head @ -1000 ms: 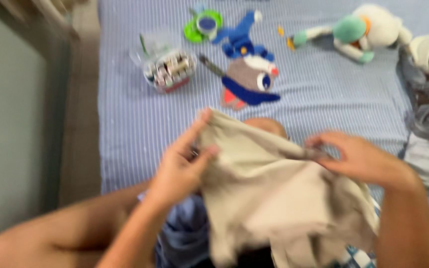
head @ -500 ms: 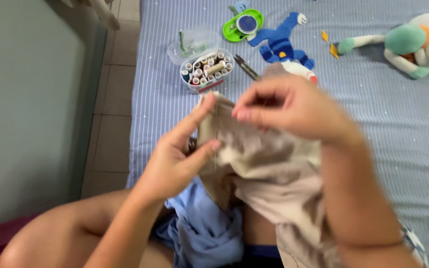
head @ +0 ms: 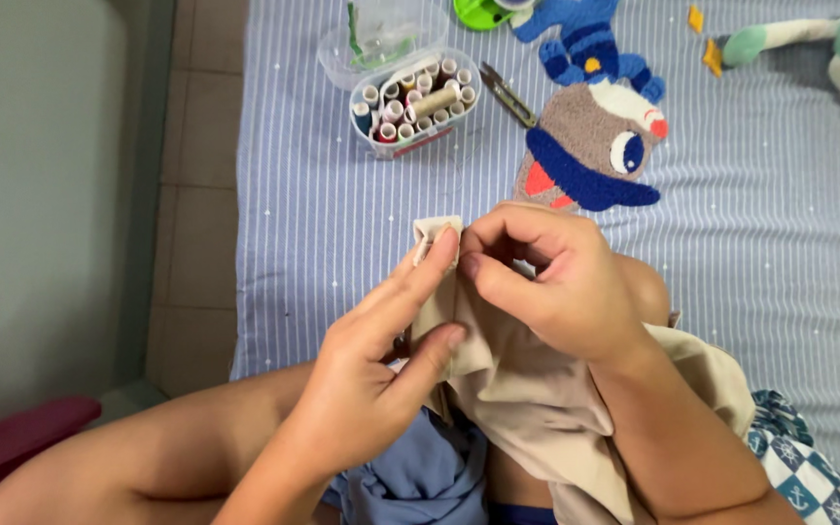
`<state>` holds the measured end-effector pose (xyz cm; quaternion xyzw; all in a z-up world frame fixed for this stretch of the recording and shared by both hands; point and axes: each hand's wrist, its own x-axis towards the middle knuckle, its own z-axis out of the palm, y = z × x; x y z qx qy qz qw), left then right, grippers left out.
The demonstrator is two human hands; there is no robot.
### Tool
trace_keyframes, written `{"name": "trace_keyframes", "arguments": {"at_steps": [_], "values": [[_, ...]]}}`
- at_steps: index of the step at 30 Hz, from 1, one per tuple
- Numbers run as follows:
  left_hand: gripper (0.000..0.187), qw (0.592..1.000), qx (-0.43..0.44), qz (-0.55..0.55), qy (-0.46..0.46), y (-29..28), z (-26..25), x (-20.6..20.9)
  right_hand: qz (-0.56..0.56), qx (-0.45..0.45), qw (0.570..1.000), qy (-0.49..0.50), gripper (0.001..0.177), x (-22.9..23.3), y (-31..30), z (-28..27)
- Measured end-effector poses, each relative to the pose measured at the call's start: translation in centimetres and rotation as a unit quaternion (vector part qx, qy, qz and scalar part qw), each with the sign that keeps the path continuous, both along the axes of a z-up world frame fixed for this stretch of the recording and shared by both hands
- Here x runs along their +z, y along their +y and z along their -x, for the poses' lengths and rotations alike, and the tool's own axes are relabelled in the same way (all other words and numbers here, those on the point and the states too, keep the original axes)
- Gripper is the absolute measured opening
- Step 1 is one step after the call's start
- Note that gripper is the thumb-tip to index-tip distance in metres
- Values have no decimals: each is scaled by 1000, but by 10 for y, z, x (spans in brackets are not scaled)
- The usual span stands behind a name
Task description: The person uses thread nippers to trim loose threads from a pair of tan shorts and then hand-sews a seam on the waistband.
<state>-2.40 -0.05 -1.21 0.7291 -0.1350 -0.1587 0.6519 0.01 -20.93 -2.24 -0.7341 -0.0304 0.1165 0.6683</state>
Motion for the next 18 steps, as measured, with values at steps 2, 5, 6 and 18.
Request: {"name": "trace_keyframes", "arguments": {"at_steps": [2, 5, 6, 18], "values": [[67, 1000, -9, 22, 7, 1, -1, 0, 71, -2, 997, -43, 6, -1, 0, 1], [66, 997, -20, 75, 22, 3, -2, 0, 72, -6, 995, -66, 4, -3, -1, 2], [66, 997, -19, 75, 23, 5, -2, 0, 72, -6, 995, -64, 4, -5, -4, -1], [66, 990, -8, 117, 72, 2, -2, 4, 28, -65, 993, -97, 17, 27, 0, 3]]}}
